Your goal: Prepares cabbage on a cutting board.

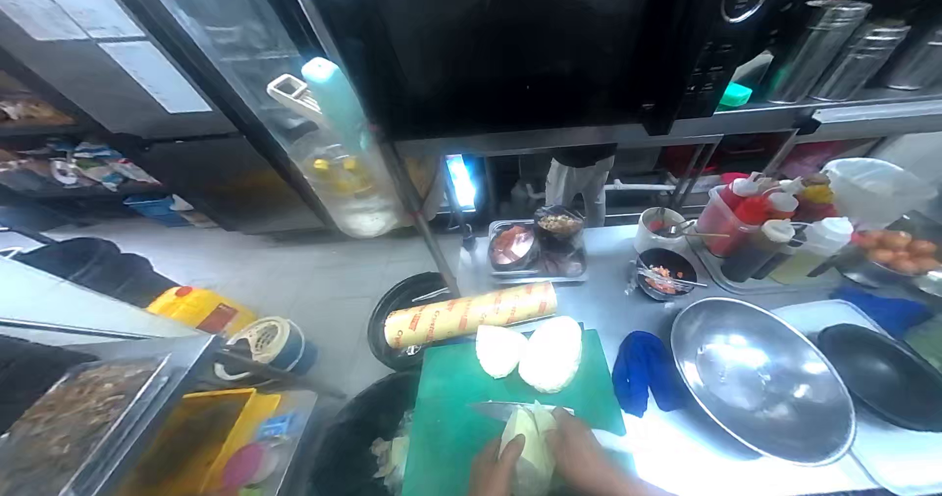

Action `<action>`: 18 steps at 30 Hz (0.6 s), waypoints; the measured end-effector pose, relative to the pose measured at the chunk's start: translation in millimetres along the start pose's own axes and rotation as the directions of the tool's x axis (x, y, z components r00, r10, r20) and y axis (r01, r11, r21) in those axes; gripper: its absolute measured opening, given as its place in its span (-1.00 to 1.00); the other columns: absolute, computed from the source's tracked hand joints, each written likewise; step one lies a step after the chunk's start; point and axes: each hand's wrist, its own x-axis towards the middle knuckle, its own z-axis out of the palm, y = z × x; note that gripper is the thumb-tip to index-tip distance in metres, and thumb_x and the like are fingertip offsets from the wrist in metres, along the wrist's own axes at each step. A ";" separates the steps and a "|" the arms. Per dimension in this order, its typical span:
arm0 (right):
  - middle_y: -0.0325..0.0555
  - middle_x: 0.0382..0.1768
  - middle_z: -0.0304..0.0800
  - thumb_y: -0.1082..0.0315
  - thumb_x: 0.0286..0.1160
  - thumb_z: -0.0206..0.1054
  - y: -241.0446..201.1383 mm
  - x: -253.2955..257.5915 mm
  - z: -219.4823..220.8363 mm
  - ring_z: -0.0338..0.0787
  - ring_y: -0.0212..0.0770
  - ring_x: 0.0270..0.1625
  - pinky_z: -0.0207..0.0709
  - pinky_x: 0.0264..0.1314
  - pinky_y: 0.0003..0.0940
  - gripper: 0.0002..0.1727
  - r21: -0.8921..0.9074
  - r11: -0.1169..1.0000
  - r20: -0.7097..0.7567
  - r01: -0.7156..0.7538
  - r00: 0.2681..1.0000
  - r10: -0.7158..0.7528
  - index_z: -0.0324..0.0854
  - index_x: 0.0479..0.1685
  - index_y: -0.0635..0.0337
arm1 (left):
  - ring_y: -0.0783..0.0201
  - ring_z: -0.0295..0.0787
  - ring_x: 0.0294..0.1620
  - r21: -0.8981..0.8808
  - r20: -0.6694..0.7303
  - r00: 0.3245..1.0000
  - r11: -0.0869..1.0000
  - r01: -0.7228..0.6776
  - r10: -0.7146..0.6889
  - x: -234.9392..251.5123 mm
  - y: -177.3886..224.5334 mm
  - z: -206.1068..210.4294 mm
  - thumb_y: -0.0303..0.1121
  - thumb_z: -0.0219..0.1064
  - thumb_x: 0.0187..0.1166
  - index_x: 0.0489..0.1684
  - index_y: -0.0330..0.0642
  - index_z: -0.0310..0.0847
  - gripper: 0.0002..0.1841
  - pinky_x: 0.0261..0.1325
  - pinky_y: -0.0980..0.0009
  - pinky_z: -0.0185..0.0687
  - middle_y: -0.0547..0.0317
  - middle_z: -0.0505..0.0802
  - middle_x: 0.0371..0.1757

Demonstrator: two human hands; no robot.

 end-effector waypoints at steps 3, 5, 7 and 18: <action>0.02 -0.07 0.85 0.09 0.62 0.15 0.9 -1.7 4.9 0.87 -0.03 -0.01 0.73 0.10 0.14 -0.62 0.088 0.991 -0.051 -0.098 0.993 0.103 0.66 0.20 0.11 | 0.04 0.85 0.05 0.100 -0.031 0.999 0.994 -0.039 0.042 0.0 2.2 -4.9 0.25 0.31 0.46 0.12 -0.08 0.79 -0.41 0.15 -0.16 0.74 -0.01 0.90 -0.04; 0.03 -0.05 0.85 0.10 0.65 0.14 5.4 0.7 7.7 0.92 -0.04 -0.11 0.85 -0.05 0.10 -0.62 0.269 0.940 -0.045 -0.209 0.972 0.229 0.63 0.24 0.11 | 0.04 0.85 0.08 0.119 -0.056 0.996 0.991 -0.057 0.064 -3.2 2.2 -9.1 0.15 0.26 0.53 0.22 -0.05 0.76 -0.47 0.18 -0.18 0.72 0.01 0.90 0.00; 0.07 -0.04 0.86 0.15 0.69 0.14 9.2 1.7 10.7 0.95 0.03 -0.15 0.91 -0.18 0.13 -0.65 0.500 0.813 0.012 -0.298 0.941 0.337 0.61 0.26 0.10 | 0.07 0.86 0.11 0.082 -0.051 0.996 0.994 -0.072 0.077 -5.3 -2.5 -13.7 0.06 0.22 0.58 0.36 -0.01 0.70 -0.49 0.19 -0.15 0.74 0.03 0.90 0.08; -0.24 0.00 0.87 -0.26 0.24 0.60 9.6 1.3 24.6 0.89 -0.26 -0.01 0.83 0.14 -0.06 -0.29 0.239 0.969 0.031 0.058 0.997 -0.067 0.56 0.32 -0.08 | 0.11 0.90 -0.02 0.132 -0.032 0.987 0.980 -0.150 0.156 -18.2 -5.1 -6.1 -0.06 0.32 0.57 0.46 0.00 0.56 -0.50 0.06 -0.10 0.82 0.06 0.91 0.02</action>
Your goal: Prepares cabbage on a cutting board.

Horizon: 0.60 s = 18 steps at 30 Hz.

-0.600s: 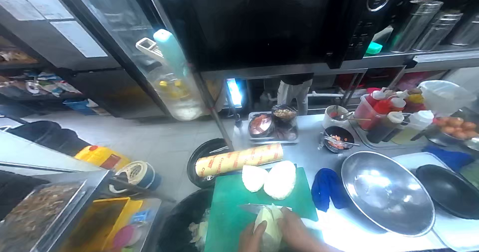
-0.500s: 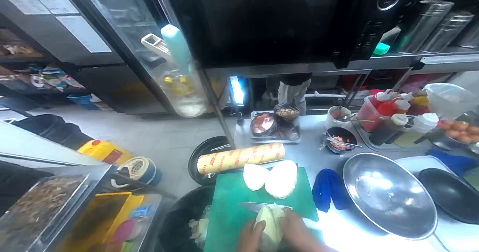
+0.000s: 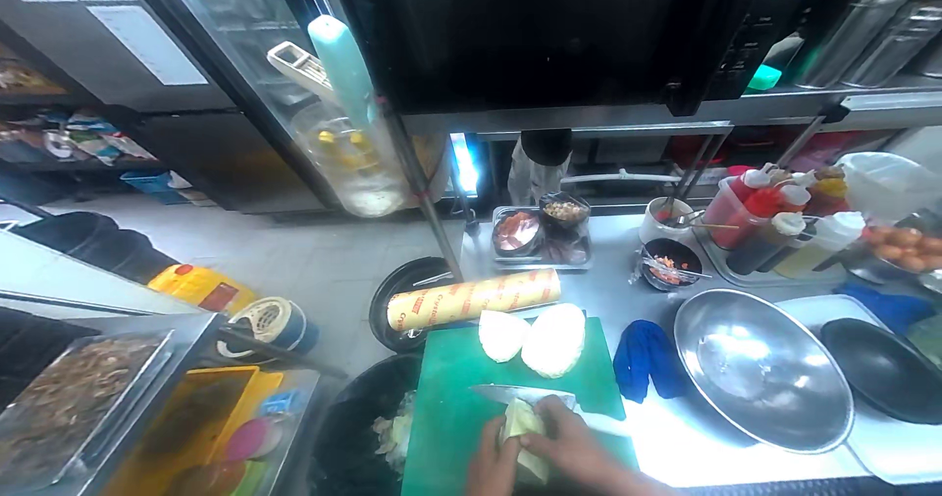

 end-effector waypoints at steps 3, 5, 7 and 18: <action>-0.22 0.04 0.87 -0.10 0.45 0.47 3.7 2.8 -0.9 0.89 -0.25 0.02 0.80 0.15 -0.02 -0.46 -0.091 0.996 -0.045 -0.024 0.999 0.020 0.56 0.37 -0.14 | 0.12 0.90 0.02 0.062 -0.028 1.000 0.998 0.011 -0.009 1.3 2.7 4.3 0.19 0.34 0.54 0.45 0.02 0.58 -0.39 0.12 -0.11 0.81 0.07 0.91 0.03; -0.20 -0.03 0.88 -0.03 0.43 0.44 2.3 1.9 -1.2 0.90 -0.21 -0.04 0.81 0.07 0.02 -0.49 -0.132 0.990 -0.077 -0.045 0.996 0.035 0.57 0.37 -0.18 | 0.10 0.90 -0.02 0.110 -0.030 1.000 0.994 0.010 -0.007 -0.2 7.6 5.4 0.32 0.40 0.42 0.44 -0.03 0.57 -0.26 0.11 -0.10 0.81 0.04 0.91 0.00; -0.21 -0.13 0.89 -0.03 0.33 0.47 -0.7 -0.6 -1.2 0.90 -0.20 -0.13 0.81 -0.04 0.03 -0.48 -0.181 0.982 -0.090 -0.050 0.995 0.034 0.59 0.33 -0.20 | 0.08 0.89 -0.05 0.145 -0.016 1.000 0.989 0.017 -0.015 -1.6 11.2 5.2 0.25 0.45 0.39 0.43 -0.06 0.55 -0.27 0.07 -0.10 0.81 0.03 0.90 -0.03; -0.33 0.27 0.80 -0.10 0.36 0.57 11.9 -0.4 -6.0 0.80 -0.36 0.24 0.73 0.37 -0.11 -0.41 -0.088 0.993 -0.037 0.078 0.996 -0.082 0.65 0.42 -0.23 | 0.08 0.89 0.01 0.057 -0.009 0.996 0.994 -0.093 0.094 -12.7 -12.7 -2.8 -0.22 0.33 0.52 0.51 -0.10 0.47 -0.47 0.06 -0.09 0.82 -0.02 0.89 0.06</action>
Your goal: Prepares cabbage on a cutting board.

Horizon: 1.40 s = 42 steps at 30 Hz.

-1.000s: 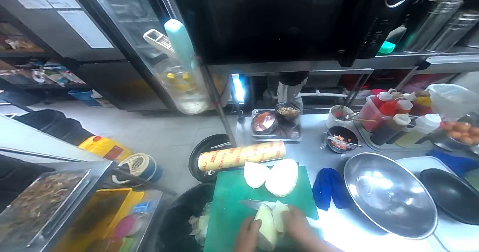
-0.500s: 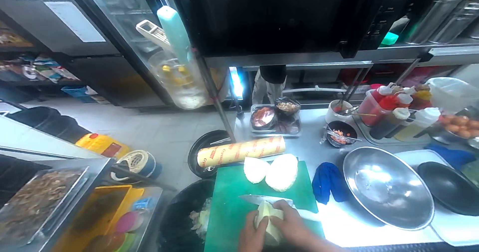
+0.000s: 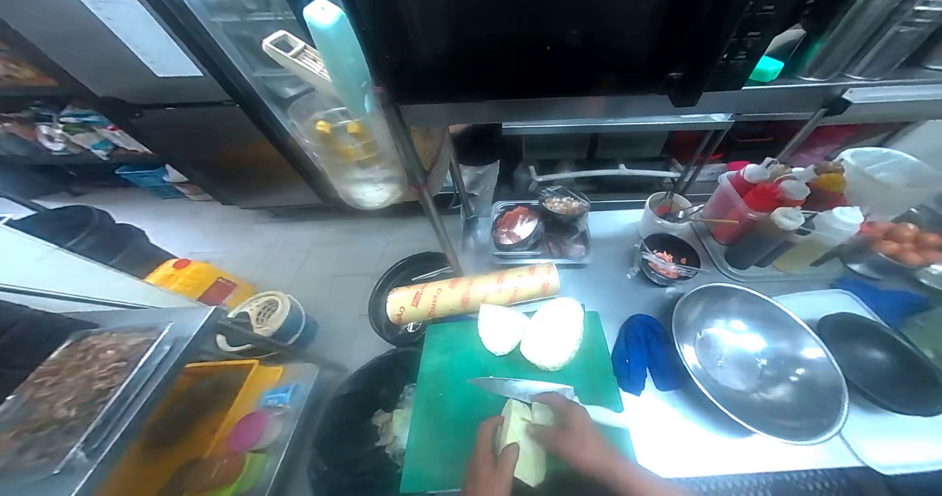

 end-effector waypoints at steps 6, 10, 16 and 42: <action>-0.40 -0.04 0.92 -0.12 0.10 0.73 8.8 7.5 -3.7 0.87 -0.35 -0.03 0.78 0.08 -0.15 -0.54 0.093 0.993 0.012 -0.072 0.997 0.071 0.67 -0.27 -0.06 | 0.08 0.89 -0.02 0.080 0.016 1.000 0.997 0.001 -0.002 3.3 7.2 1.4 0.29 0.50 0.35 0.49 -0.12 0.46 -0.17 0.10 -0.09 0.82 -0.01 0.88 0.01; -0.25 -0.40 0.80 -0.11 0.04 0.73 14.5 0.6 -12.9 0.79 -0.21 -0.32 0.72 -0.19 -0.06 -0.55 0.090 0.977 -0.043 -0.194 0.979 0.198 0.68 -0.39 0.00 | 0.05 0.86 0.10 0.196 0.014 1.000 0.981 0.009 -0.012 2.6 18.2 8.8 0.27 0.46 0.37 0.54 -0.05 0.47 -0.19 0.19 -0.15 0.76 0.01 0.87 0.13; -0.36 -0.07 0.87 0.00 0.19 0.58 12.3 -4.9 -14.8 0.86 -0.30 -0.01 0.78 0.12 -0.05 -0.52 -0.081 0.976 -0.056 -0.200 0.979 0.196 0.70 0.15 -0.18 | 0.11 0.77 0.33 0.380 0.024 0.999 0.923 -0.050 0.045 5.8 24.7 21.1 0.33 0.34 0.41 0.62 0.08 0.47 -0.20 0.34 -0.09 0.70 0.13 0.79 0.38; -0.15 -0.16 0.89 -0.17 0.36 0.37 29.4 18.1 -8.4 0.88 -0.10 -0.07 0.74 0.03 0.19 -0.58 -0.079 0.955 0.109 -0.286 0.950 0.294 0.80 -0.02 -0.10 | 0.28 0.64 0.51 0.265 -0.003 0.960 0.926 -0.268 0.278 20.3 15.8 -32.0 -0.15 0.34 0.60 0.48 0.15 0.65 -0.56 0.52 0.10 0.64 0.26 0.72 0.49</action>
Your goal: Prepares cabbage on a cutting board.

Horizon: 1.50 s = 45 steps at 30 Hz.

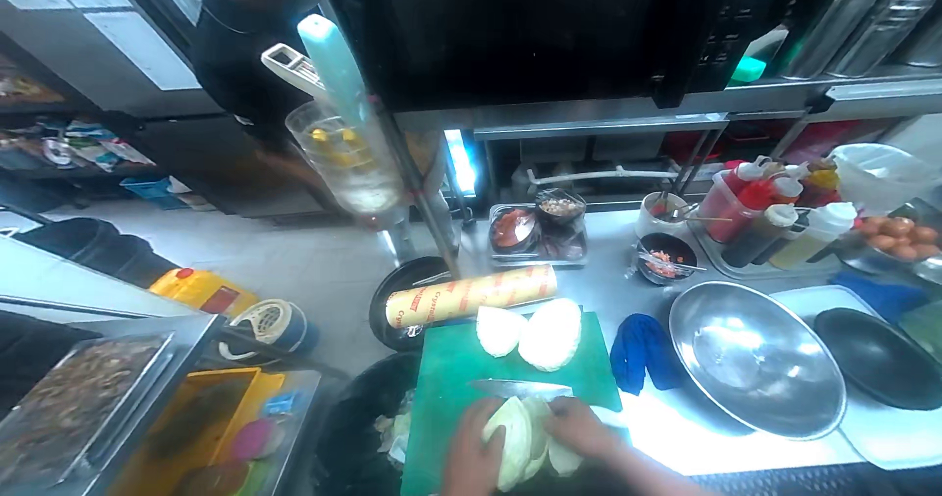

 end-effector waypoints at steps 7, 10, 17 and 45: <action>-0.09 -0.32 0.84 0.06 0.30 0.43 -18.0 -0.9 7.7 0.84 -0.08 -0.23 0.70 -0.13 0.16 -0.72 -0.028 0.997 0.100 0.078 0.992 -0.074 0.77 -0.23 0.06 | -0.05 0.54 0.55 0.510 0.015 1.000 0.860 0.005 -0.014 -1.3 46.8 38.4 -0.03 0.15 0.62 0.70 0.31 0.42 -0.42 0.04 -0.03 0.81 0.23 0.58 0.63; -0.11 -0.29 0.88 0.11 0.31 0.46 -31.0 -8.4 0.9 0.87 -0.11 -0.25 0.75 -0.13 0.11 -0.74 0.013 0.995 0.081 0.096 0.992 -0.097 0.82 -0.11 -0.01 | -0.07 0.59 0.49 0.441 0.007 0.998 0.896 0.053 -0.063 1.1 29.3 20.5 0.62 0.16 0.27 0.75 0.33 0.35 -0.02 0.11 -0.15 0.78 0.19 0.57 0.63; -0.10 -0.07 0.87 0.09 0.26 0.44 -72.1 -11.0 3.0 0.87 -0.04 -0.02 0.73 0.05 0.23 -0.57 -0.182 0.976 0.042 0.121 0.992 -0.115 0.72 0.18 -0.11 | 0.10 0.66 0.44 0.181 0.041 0.987 0.972 0.148 -0.157 8.5 -16.3 -13.9 0.55 0.60 -0.19 0.76 0.26 0.27 0.25 0.39 -0.08 0.69 0.15 0.68 0.48; -0.21 -0.12 0.92 0.13 0.28 0.54 -66.0 7.6 11.7 0.91 -0.19 -0.09 0.81 0.05 0.05 -0.64 -0.079 0.994 0.091 0.077 0.993 -0.070 0.80 0.10 -0.10 | -0.16 0.80 0.18 -0.875 0.082 0.877 -0.456 -0.164 -0.473 -71.0 -94.3 -54.0 0.38 0.15 0.52 0.44 0.07 0.51 -0.30 0.12 -0.21 0.73 -0.18 0.79 0.27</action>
